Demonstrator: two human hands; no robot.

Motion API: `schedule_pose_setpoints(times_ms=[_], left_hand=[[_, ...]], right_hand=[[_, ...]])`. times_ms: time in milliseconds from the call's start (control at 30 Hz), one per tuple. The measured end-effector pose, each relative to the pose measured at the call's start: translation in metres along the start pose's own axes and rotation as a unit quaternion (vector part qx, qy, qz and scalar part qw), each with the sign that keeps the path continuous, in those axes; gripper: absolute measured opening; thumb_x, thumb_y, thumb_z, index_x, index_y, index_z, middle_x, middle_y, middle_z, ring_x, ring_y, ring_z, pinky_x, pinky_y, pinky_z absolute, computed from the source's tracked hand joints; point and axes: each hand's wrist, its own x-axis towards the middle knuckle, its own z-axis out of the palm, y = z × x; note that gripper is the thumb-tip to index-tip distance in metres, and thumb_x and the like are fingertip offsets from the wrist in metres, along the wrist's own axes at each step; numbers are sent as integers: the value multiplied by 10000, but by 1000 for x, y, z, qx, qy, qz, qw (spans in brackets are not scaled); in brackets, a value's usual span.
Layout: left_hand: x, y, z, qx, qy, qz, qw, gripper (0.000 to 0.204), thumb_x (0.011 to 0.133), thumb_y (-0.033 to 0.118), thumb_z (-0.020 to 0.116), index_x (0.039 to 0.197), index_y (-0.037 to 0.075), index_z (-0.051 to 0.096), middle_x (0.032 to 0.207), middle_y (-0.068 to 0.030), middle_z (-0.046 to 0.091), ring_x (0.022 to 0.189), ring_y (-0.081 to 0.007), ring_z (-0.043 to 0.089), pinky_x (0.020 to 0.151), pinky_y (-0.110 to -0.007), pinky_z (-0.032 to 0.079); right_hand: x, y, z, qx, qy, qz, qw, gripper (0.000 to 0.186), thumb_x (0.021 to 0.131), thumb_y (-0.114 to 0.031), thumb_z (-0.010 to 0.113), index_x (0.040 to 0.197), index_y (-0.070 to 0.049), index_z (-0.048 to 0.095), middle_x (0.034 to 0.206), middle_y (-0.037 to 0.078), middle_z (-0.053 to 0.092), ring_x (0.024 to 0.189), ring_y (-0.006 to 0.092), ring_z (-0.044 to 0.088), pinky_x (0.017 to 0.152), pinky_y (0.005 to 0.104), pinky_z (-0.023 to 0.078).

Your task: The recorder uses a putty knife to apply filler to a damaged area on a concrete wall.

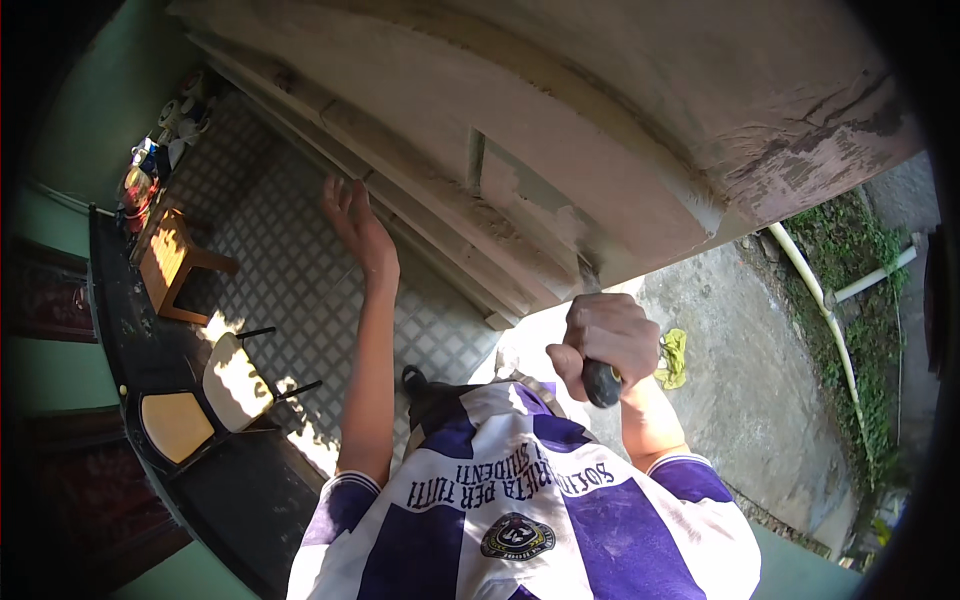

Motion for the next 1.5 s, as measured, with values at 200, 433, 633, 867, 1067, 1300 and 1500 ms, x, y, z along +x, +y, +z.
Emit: schedule_pose_setpoints(times_ms=[200, 433, 633, 867, 1067, 1300, 1500], left_hand=[[142, -50, 45, 54, 35, -190, 980, 822, 932, 546, 492, 1457, -23, 218, 1523, -233, 234, 1375, -376, 320, 1057, -499, 359], [250, -185, 17, 641, 14, 59, 765, 648, 940, 493, 486, 1353, -3, 423, 1322, -228, 467, 1234, -387, 473, 960, -505, 458], [228, -181, 69, 656, -101, 54, 746, 510, 940, 429, 490, 1348, 123, 460, 1263, -193, 515, 1133, -362, 532, 900, -558, 480], [230, -184, 62, 664, -95, 169, 722, 447, 958, 386, 453, 1272, 84, 553, 1180, -147, 585, 1063, -316, 562, 849, -522, 443], [229, -201, 78, 700, -103, 115, 697, 461, 964, 386, 437, 1287, 75, 541, 1211, -177, 549, 1091, -381, 549, 882, -550, 423], [269, -279, 67, 592, 50, 102, 798, 528, 970, 395, 421, 1331, 9, 426, 1279, -237, 450, 1132, -499, 503, 952, -628, 398], [229, -246, 95, 547, -40, 47, 835, 540, 973, 401, 414, 1337, 2, 412, 1290, -261, 422, 1128, -505, 499, 942, -648, 392]], right_hand=[[8, -15, 12, -11, 61, 14, 998, 343, 767, 41, 650, 524, -65, 432, 465, 48, 382, 372, 215, 430, 391, 315, 332], [15, 2, 44, -52, 13, -2, 999, 337, 752, 72, 647, 556, -81, 420, 504, 37, 398, 386, 199, 423, 384, 329, 327], [12, 6, 42, -97, 1, 8, 995, 352, 745, 42, 684, 552, -91, 421, 517, 35, 416, 395, 193, 436, 384, 318, 353], [22, 10, 45, -95, -22, 26, 995, 381, 754, 54, 683, 542, -96, 404, 496, 33, 403, 380, 194, 421, 377, 323, 331], [26, 10, 46, -130, -14, 51, 990, 368, 759, 52, 671, 543, -91, 409, 492, 45, 412, 378, 194, 432, 373, 329, 325], [44, 7, 48, -124, -11, 50, 991, 364, 756, 67, 656, 539, -90, 409, 471, 39, 387, 367, 206, 423, 374, 335, 329], [36, 15, 44, -145, -14, 77, 986, 362, 764, 68, 645, 543, -87, 405, 470, 45, 385, 369, 212, 421, 375, 327, 319]])
